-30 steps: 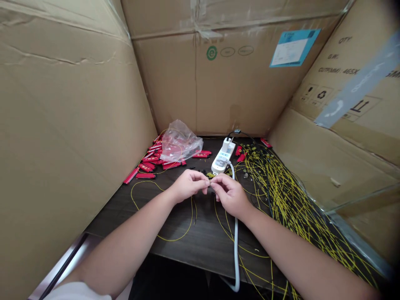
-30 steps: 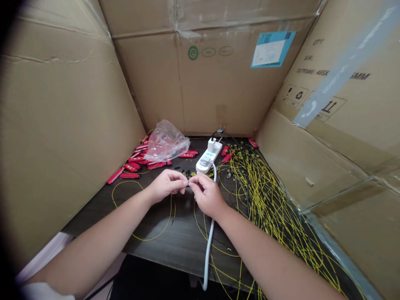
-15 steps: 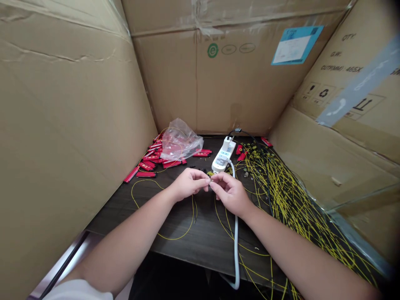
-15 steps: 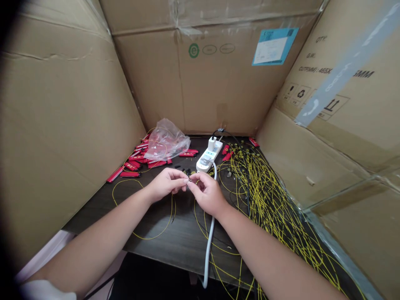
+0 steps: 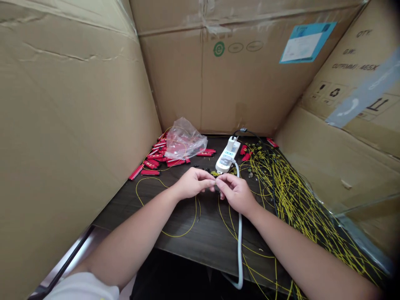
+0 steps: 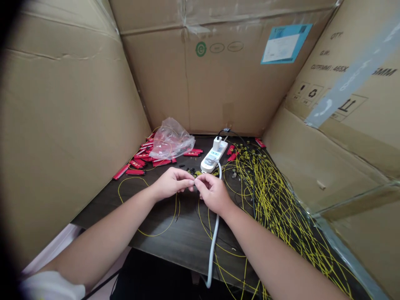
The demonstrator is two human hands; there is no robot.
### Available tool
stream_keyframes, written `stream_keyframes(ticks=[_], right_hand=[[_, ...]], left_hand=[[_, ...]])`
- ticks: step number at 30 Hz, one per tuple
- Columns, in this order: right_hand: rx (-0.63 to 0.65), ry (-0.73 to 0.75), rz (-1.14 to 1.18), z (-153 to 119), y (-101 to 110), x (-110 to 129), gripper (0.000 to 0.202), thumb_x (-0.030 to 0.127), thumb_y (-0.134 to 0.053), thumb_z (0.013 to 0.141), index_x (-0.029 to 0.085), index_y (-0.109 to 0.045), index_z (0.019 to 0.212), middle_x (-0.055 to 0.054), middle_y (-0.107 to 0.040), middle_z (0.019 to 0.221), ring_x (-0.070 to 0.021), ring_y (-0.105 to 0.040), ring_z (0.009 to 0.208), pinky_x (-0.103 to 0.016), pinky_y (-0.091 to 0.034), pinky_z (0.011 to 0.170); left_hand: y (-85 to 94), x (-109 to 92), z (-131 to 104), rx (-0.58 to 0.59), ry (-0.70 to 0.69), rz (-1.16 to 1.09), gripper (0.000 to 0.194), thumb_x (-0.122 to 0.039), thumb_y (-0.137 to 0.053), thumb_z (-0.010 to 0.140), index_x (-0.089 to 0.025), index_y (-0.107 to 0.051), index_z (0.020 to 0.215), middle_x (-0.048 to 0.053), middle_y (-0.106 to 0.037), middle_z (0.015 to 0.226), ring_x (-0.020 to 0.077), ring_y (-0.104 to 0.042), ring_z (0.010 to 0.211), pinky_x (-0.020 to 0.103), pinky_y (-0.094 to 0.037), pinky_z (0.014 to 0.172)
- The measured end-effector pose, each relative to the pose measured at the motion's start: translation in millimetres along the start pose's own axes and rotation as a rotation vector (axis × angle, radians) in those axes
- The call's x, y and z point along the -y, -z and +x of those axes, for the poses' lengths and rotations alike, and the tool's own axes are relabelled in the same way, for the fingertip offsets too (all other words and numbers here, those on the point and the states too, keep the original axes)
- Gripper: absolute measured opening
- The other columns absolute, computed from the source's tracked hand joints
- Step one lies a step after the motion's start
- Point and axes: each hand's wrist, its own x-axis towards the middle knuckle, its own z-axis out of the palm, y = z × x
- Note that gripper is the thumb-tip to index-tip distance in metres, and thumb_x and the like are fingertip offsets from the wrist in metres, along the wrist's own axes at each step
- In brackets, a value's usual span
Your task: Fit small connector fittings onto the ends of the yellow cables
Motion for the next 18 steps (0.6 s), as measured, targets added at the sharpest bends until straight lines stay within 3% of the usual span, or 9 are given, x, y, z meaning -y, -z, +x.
stream_keyframes(ticks=[7,13,18], right_hand=[[-0.024,-0.004,-0.039,0,-1,-2,0.032,0.047,-0.058,0.079,0.015,-0.058,0.076,-0.001,-0.057,0.059,-0.0101,-0.051,0.043,-0.023,-0.044,0.042],[-0.020,0.014,-0.117,1,-2,-2,0.029,0.044,-0.054,0.080,0.016,-0.055,0.071,0.000,-0.053,0.052,-0.0111,-0.050,0.042,-0.022,-0.042,0.042],[-0.031,0.041,-0.157,0,-1,-2,0.028,0.043,-0.053,0.079,0.017,-0.054,0.069,0.000,-0.053,0.049,-0.0123,-0.051,0.041,-0.023,-0.042,0.041]], left_hand=[[-1.8,6,3,-0.038,0.005,-0.047,0.023,-0.029,-0.072,0.070,-0.010,-0.070,0.082,0.006,-0.067,0.064,0.0080,-0.052,0.049,0.019,-0.039,0.046],[-2.9,16,6,-0.011,0.021,-0.141,0.035,-0.029,-0.076,0.066,-0.009,-0.066,0.093,0.006,-0.067,0.067,0.0108,-0.058,0.056,0.020,-0.043,0.048],[-3.8,12,4,-0.009,0.038,-0.151,0.035,-0.033,-0.078,0.063,-0.010,-0.066,0.088,0.004,-0.066,0.066,0.0098,-0.056,0.054,0.021,-0.042,0.048]])
